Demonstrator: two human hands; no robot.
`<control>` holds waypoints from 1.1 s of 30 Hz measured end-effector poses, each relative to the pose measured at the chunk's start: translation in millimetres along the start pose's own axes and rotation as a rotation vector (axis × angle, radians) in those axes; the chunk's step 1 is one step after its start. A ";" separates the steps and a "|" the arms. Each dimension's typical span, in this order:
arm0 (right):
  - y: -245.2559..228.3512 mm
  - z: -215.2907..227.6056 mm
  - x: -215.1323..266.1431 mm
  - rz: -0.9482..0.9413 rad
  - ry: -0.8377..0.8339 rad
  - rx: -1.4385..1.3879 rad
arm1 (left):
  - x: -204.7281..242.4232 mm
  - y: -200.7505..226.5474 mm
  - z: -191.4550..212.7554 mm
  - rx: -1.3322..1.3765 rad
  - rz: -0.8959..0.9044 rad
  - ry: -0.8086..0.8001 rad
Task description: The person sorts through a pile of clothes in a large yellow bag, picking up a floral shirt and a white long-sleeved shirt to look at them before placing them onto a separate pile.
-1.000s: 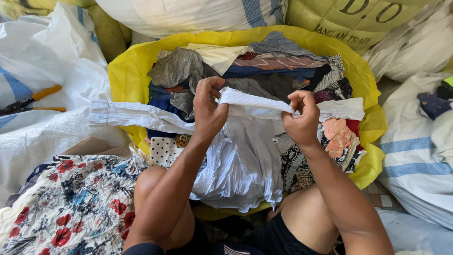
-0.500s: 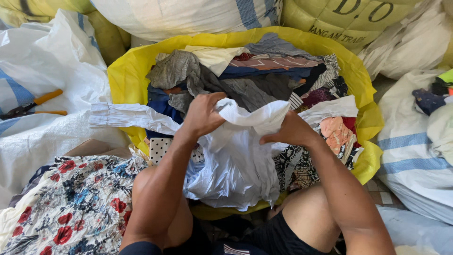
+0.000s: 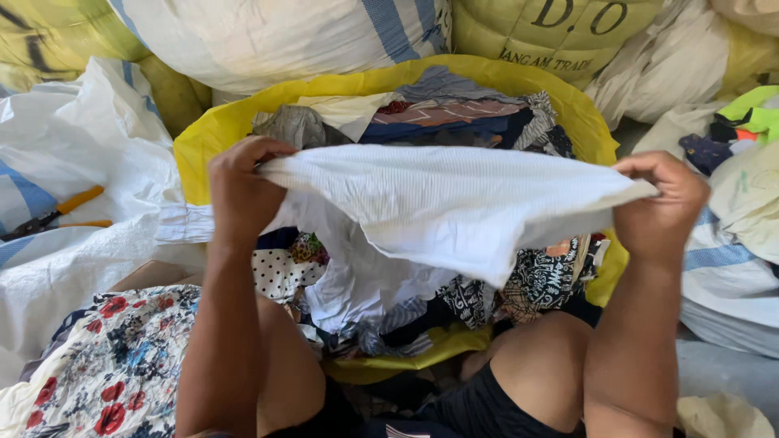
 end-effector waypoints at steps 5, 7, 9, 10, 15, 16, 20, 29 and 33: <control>-27.8 44.0 -1.8 -0.196 -0.273 -0.186 | 11.6 14.5 61.2 0.098 0.120 -0.585; 5.1 27.8 -17.8 -0.151 -0.315 -0.301 | -7.1 -3.4 70.4 0.139 0.171 -0.609; 27.4 -13.2 -31.3 -0.100 -0.354 -0.415 | -27.4 -10.2 53.6 0.182 0.220 -0.628; 47.2 -45.2 -34.2 -0.211 -0.379 -0.313 | -44.6 -15.7 39.9 0.037 0.289 -0.492; 74.0 -185.5 -0.5 -0.558 -0.379 -0.117 | -47.9 -44.1 -53.3 -0.637 0.341 -0.041; 68.0 -197.3 9.8 -0.488 -0.235 -0.057 | -30.5 -44.9 -81.7 -0.422 0.390 -0.109; 42.9 -266.6 95.9 -0.535 -0.021 -0.163 | 62.9 -64.4 -189.9 0.103 0.680 -0.390; 33.4 -324.0 236.7 -0.961 -0.125 -0.222 | 196.0 -134.7 -239.0 -0.189 0.908 -0.520; 42.1 -326.5 233.5 -0.961 -0.149 -0.068 | 172.5 -113.1 -263.0 -0.089 0.755 -0.468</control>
Point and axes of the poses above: each hand's wrist, its own x-axis away from the middle knuckle, its own z-axis out of the back of the hand, y = z × x, the point moved 8 cm from there along -x, towards the middle knuckle, and after that the axes turned 15 degrees about z, right-handed, at the moved point
